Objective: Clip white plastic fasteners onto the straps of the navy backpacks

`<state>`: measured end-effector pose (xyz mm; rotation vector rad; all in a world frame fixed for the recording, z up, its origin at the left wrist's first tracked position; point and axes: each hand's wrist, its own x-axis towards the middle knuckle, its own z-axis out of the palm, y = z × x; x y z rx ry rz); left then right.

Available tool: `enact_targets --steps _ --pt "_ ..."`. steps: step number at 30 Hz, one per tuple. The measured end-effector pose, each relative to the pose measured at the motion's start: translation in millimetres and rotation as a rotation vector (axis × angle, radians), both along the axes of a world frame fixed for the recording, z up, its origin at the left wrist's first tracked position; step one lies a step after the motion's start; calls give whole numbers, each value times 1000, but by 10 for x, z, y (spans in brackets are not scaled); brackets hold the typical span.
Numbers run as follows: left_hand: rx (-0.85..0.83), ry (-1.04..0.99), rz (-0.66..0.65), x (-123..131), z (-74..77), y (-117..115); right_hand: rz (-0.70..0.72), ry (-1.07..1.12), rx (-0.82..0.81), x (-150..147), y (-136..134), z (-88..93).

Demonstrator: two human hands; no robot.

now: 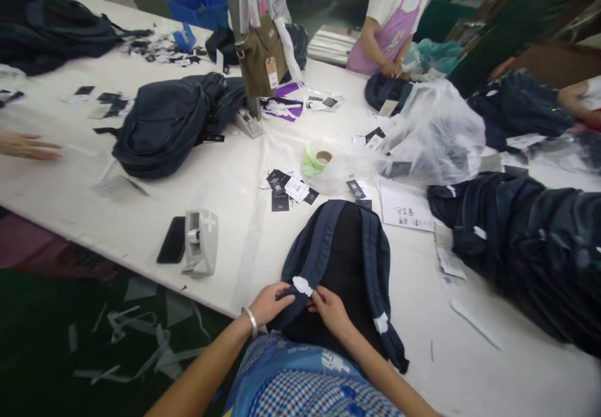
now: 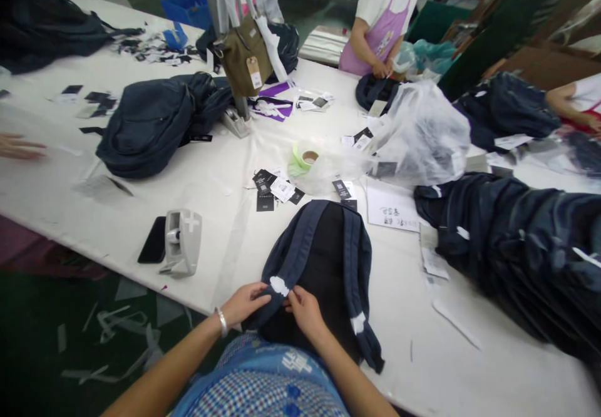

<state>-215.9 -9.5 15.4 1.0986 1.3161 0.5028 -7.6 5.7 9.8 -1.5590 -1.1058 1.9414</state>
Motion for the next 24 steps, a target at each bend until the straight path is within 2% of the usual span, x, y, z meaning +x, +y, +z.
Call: enact_targets --steps 3,6,9,12,14,16,19,21,24 --pt "72 288 120 190 -142 -214 -16 -77 8 9 -32 -61" --pt "99 363 178 244 -181 -372 -99 -101 66 75 -105 -49" --pt "18 302 189 209 -114 -427 -97 -143 104 125 -210 -4" --pt "-184 36 173 162 5 -386 -49 -86 73 91 -286 9" --pt "-222 -54 170 154 88 -352 -47 17 22 29 -298 -15" --pt "-166 -11 141 174 156 -347 -70 100 -25 -38 -291 -56" --pt "-49 105 72 246 208 -399 -125 114 -34 -99 -285 -98" --pt "2 182 37 301 220 -449 -166 144 -77 -91 -299 -80" --pt "75 260 -22 367 258 -490 -254 344 -208 -3 -332 19"
